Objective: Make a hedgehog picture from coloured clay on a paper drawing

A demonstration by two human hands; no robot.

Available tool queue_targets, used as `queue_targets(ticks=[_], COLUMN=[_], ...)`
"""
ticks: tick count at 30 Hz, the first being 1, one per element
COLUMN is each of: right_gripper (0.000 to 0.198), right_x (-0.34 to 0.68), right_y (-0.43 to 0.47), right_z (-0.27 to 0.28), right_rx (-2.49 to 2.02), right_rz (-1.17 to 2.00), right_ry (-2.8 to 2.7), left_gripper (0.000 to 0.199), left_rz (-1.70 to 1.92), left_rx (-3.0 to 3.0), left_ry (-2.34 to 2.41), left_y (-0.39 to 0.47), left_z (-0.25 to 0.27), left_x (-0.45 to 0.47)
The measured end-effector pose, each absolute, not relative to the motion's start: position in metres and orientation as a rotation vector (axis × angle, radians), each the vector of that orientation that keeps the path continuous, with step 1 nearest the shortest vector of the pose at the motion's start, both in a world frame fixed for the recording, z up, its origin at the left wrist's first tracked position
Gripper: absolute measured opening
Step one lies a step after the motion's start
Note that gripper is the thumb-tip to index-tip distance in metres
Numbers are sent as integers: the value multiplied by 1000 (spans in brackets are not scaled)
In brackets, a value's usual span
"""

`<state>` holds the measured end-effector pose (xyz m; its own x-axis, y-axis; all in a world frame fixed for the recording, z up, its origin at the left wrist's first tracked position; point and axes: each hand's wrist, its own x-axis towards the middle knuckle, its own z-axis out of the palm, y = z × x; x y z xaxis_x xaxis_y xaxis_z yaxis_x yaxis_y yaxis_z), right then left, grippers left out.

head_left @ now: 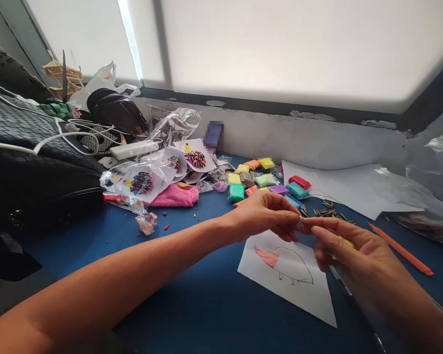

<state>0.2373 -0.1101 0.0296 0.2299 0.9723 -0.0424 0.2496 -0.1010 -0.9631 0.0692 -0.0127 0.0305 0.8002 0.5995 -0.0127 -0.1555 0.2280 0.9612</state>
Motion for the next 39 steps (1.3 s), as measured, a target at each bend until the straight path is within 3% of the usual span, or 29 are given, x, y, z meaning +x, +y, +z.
queue_targets(ticks=[4, 14, 20, 26, 34, 39], right_gripper=[41, 39, 36, 66, 57, 55], right_x=[240, 244, 240, 233, 228, 223], right_y=[-110, -108, -112, -115, -108, -111], right_z=[26, 22, 27, 38, 37, 33], right_rx=[-1536, -1546, -1594, -1701, -1641, -1638], right_rz=[996, 1010, 1058, 976, 881, 868], right_ry=[-1177, -1092, -1140, -1237, -1206, -1175], left_gripper=[3, 18, 17, 15, 4, 14], left_rz=[546, 558, 436, 449, 459, 424], left_rx=[1228, 1216, 1301, 1314, 1215, 1198], left_ry=[431, 472, 509, 525, 498, 518], left_y=[-11, -8, -12, -17, -16, -17], left_z=[27, 27, 26, 29, 31, 27], left_x=[69, 70, 60, 54, 56, 58])
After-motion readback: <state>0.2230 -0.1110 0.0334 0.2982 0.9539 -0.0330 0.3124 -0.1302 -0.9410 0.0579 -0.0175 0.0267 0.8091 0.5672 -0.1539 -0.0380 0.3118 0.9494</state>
